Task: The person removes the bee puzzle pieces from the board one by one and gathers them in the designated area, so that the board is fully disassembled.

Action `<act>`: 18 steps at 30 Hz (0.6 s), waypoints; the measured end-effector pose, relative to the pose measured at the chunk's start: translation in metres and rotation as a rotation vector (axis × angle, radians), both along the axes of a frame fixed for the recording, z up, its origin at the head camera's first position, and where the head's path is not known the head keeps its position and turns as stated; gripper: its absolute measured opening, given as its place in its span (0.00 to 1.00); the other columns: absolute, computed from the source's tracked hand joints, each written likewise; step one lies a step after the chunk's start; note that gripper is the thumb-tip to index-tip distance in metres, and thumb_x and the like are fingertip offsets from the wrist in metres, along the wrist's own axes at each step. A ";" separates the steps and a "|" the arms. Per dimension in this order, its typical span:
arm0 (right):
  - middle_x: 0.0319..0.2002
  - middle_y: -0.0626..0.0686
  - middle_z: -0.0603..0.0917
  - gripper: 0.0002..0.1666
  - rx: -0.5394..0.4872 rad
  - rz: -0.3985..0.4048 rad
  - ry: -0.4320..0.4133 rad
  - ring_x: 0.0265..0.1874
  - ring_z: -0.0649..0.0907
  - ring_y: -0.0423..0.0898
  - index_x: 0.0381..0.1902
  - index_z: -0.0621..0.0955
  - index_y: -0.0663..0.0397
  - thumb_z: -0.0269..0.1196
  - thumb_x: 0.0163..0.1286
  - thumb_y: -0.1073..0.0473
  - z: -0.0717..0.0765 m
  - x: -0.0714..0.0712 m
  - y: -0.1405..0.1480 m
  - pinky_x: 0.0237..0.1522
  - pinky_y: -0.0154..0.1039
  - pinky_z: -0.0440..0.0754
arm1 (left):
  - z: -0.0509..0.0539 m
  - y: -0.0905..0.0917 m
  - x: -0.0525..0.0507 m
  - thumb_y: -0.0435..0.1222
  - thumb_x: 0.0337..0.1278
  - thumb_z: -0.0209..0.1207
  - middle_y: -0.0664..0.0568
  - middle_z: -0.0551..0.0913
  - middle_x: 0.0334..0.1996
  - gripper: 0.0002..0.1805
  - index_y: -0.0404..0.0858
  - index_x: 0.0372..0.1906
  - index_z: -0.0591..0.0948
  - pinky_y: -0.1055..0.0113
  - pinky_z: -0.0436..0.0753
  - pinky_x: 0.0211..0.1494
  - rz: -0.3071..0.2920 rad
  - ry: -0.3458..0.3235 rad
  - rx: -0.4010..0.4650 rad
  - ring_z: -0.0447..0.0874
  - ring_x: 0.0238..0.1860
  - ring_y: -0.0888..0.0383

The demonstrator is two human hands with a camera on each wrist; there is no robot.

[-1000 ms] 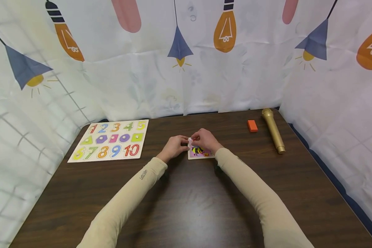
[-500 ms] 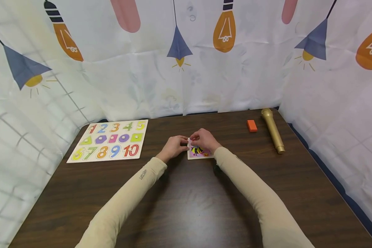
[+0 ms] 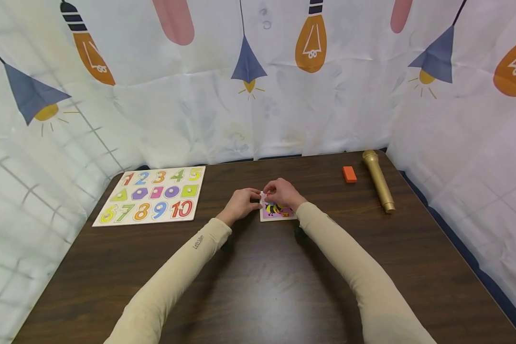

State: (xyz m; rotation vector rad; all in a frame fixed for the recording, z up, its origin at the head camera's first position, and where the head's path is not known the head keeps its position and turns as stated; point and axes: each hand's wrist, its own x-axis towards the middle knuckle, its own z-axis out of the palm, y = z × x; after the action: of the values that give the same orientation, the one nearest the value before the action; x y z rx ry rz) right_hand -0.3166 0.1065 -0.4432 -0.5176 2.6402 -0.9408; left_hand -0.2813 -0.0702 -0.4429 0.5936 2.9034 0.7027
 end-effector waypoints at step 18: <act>0.54 0.56 0.79 0.21 -0.017 0.082 0.023 0.53 0.80 0.54 0.58 0.81 0.56 0.65 0.68 0.60 0.003 0.004 0.005 0.57 0.49 0.77 | 0.003 0.000 0.001 0.36 0.60 0.65 0.44 0.81 0.57 0.15 0.34 0.50 0.86 0.57 0.72 0.65 -0.032 0.036 -0.026 0.77 0.60 0.49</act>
State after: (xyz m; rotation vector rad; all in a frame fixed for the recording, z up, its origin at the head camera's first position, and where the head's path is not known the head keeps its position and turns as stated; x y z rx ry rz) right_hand -0.3130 0.1116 -0.4403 -0.6389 2.6116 -0.9384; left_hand -0.2799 -0.0699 -0.4402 0.6546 2.9247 0.6558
